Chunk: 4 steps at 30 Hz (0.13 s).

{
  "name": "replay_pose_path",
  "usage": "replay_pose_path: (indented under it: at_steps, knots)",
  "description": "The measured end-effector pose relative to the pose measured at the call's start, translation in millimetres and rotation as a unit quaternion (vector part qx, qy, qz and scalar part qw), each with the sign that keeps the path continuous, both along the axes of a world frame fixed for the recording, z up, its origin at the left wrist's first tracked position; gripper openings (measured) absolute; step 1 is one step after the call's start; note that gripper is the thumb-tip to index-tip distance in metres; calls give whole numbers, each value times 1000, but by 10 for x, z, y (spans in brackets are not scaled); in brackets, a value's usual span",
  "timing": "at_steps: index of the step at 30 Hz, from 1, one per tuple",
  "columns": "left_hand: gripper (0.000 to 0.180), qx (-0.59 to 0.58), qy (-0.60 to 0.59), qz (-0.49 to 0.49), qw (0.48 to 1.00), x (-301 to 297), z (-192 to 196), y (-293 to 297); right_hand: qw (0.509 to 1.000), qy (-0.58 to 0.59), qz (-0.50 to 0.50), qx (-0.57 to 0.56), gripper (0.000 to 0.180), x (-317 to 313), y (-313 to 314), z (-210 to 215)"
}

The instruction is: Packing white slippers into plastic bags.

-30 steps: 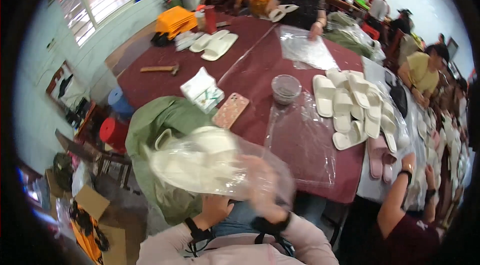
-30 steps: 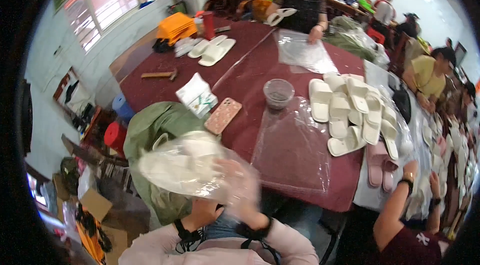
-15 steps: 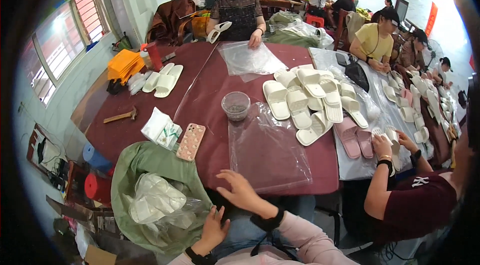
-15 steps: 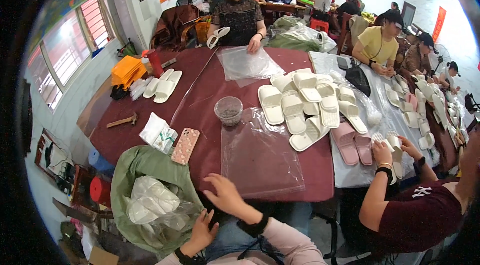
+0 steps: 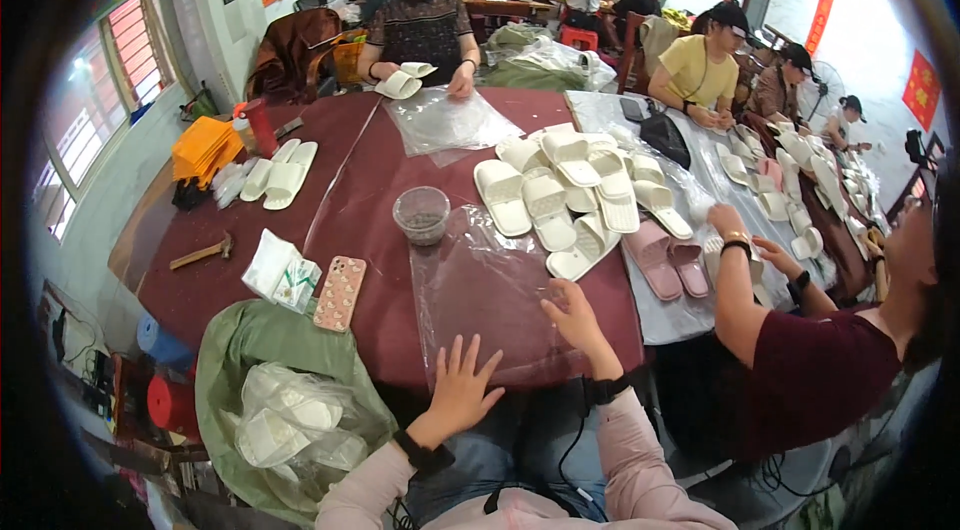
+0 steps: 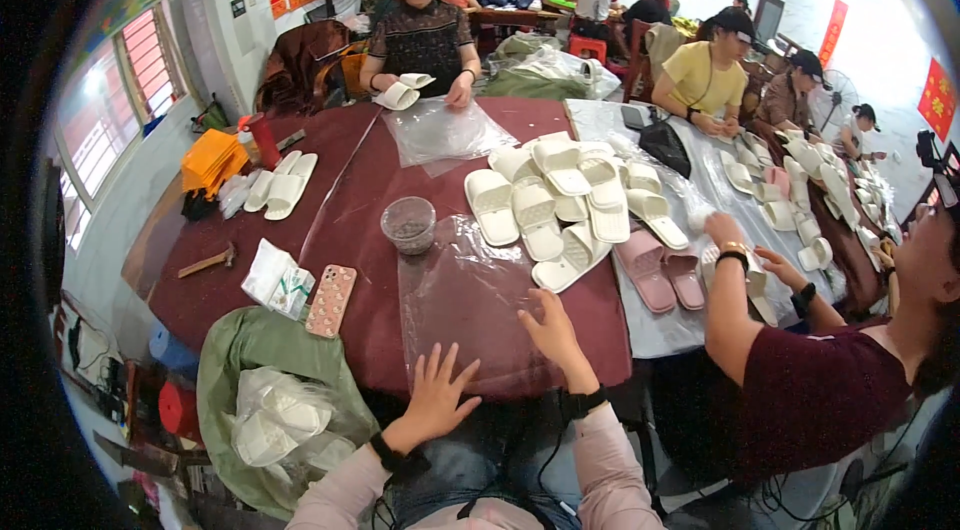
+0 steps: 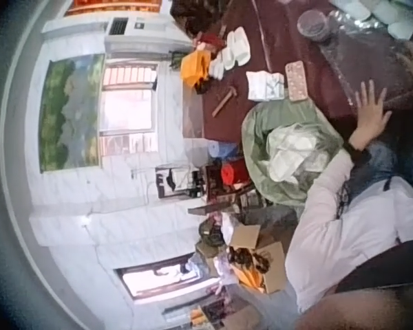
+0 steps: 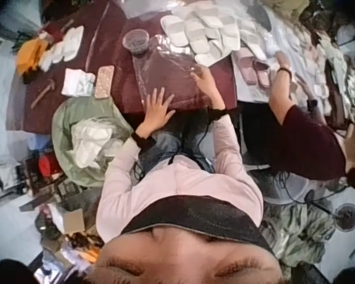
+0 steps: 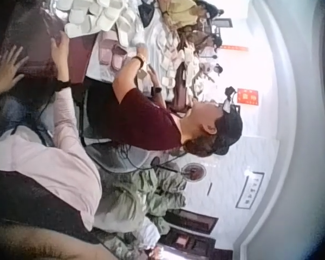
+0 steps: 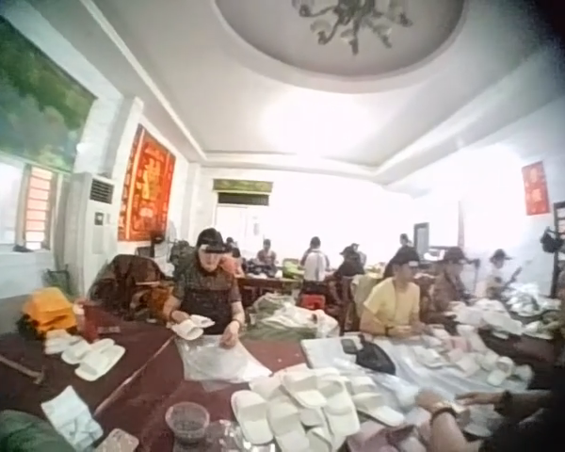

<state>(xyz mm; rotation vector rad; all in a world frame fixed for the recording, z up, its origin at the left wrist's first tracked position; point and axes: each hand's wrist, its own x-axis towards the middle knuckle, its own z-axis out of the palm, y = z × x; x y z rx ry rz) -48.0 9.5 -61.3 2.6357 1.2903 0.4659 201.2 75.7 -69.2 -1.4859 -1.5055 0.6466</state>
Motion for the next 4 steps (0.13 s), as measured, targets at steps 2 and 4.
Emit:
replay_pose_path:
  at_steps: [2,4]
  knots:
    - [60,-12,-1,-4,1000,78,-153,195,999,6,-15,-49,44,4,40,48]
    - [63,27,15,6,999,186,-243,355,991,-22,-77,-104,51,104,127,6]
